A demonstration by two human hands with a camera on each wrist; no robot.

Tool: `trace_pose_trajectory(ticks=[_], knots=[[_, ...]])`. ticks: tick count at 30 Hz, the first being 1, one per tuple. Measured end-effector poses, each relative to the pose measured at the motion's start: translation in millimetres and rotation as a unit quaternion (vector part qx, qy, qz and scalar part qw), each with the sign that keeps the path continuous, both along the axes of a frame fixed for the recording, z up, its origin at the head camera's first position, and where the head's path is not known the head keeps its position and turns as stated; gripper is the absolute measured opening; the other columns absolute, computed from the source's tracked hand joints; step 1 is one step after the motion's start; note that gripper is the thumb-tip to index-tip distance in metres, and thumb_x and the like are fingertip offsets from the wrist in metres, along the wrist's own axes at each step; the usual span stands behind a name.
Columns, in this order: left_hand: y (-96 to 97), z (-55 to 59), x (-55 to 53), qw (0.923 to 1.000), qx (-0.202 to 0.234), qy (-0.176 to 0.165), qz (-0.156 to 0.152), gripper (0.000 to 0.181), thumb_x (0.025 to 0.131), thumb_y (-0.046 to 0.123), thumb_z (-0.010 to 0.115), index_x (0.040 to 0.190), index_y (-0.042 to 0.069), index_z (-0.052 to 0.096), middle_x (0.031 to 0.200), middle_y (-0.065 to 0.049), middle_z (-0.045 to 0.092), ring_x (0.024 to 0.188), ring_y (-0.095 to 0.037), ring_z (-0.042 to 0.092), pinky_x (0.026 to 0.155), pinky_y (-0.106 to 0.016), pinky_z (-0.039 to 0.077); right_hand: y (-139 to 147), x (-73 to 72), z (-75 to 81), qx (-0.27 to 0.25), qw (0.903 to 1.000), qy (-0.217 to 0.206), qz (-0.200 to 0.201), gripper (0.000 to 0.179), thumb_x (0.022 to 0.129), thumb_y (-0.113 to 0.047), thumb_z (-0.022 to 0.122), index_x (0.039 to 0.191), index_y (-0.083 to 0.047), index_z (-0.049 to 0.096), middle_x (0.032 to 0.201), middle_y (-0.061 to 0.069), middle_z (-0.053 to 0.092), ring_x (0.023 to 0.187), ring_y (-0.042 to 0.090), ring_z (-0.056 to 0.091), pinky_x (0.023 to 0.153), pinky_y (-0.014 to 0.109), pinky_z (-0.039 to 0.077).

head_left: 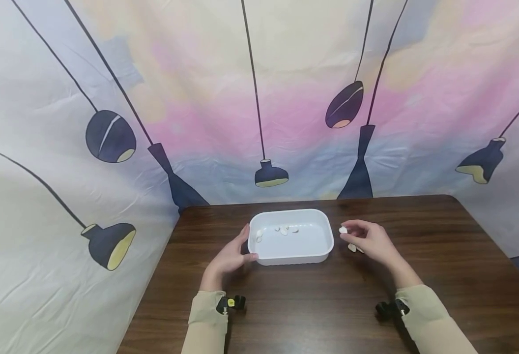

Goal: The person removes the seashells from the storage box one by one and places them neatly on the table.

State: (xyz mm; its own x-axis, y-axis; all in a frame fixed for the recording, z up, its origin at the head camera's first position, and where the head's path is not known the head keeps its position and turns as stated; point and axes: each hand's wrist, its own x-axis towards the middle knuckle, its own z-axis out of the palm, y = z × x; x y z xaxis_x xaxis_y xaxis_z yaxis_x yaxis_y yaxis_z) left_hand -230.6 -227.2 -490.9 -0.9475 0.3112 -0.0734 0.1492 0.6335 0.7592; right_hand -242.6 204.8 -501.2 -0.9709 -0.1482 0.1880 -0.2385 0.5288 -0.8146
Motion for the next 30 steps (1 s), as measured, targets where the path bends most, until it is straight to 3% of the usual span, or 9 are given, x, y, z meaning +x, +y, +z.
trace_pose_trajectory(ticks=[9, 13, 18, 25, 30], knots=[[0.7, -1.3, -1.8, 0.9999, -0.005, 0.004, -0.012, 0.099, 0.094, 0.026, 0.079, 0.169, 0.0, 0.02, 0.177, -0.016, 0.016, 0.162, -0.035, 0.02, 0.128, -0.058, 0.022, 44, 10.7, -14.6, 0.019, 0.9983, -0.055, -0.007, 0.043, 0.097, -0.028, 0.083, 0.128, 0.0, 0.074, 0.11, 0.012, 0.077, 0.093, 0.016, 0.071, 0.071, 0.026, 0.057], [1.2, -1.4, -3.1, 0.9999, -0.006, 0.005, -0.014, 0.099, 0.094, 0.027, 0.079, 0.169, -0.001, 0.02, 0.177, -0.016, 0.016, 0.162, -0.035, 0.02, 0.128, -0.058, 0.022, 56, 12.5, -19.2, 0.04, 0.9975, -0.058, -0.012, 0.042, 0.097, -0.027, 0.082, 0.129, 0.0, 0.074, 0.111, 0.012, 0.077, 0.097, 0.02, 0.072, 0.075, 0.025, 0.056], [0.2, -1.5, -2.2, 1.0, -0.001, 0.004, -0.007, 0.099, 0.094, 0.024, 0.08, 0.169, 0.0, 0.02, 0.177, -0.016, 0.016, 0.162, -0.035, 0.02, 0.128, -0.059, 0.022, 63, 9.7, -21.5, 0.052, 0.9967, -0.062, -0.008, 0.042, 0.097, -0.024, 0.082, 0.128, 0.003, 0.073, 0.11, 0.012, 0.077, 0.097, 0.022, 0.072, 0.076, 0.025, 0.055], [-0.8, -1.7, -0.1, 1.0, 0.002, 0.002, 0.001, 0.098, 0.095, 0.023, 0.079, 0.17, 0.001, 0.02, 0.177, -0.015, 0.016, 0.162, -0.035, 0.02, 0.128, -0.059, 0.022, 69, 9.5, -22.4, 0.079, 0.9943, -0.069, 0.017, 0.039, 0.095, -0.022, 0.083, 0.123, 0.004, 0.075, 0.106, 0.01, 0.077, 0.092, 0.013, 0.07, 0.077, 0.027, 0.055], [-0.7, -1.2, 0.1, 1.0, 0.003, 0.0, 0.003, 0.097, 0.095, 0.024, 0.079, 0.17, 0.002, 0.02, 0.177, -0.014, 0.016, 0.162, -0.034, 0.02, 0.128, -0.059, 0.022, 70, 10.2, -23.2, 0.091, 0.992, -0.082, 0.029, 0.039, 0.093, -0.022, 0.085, 0.122, 0.002, 0.076, 0.104, 0.007, 0.077, 0.093, 0.017, 0.069, 0.077, 0.03, 0.055]])
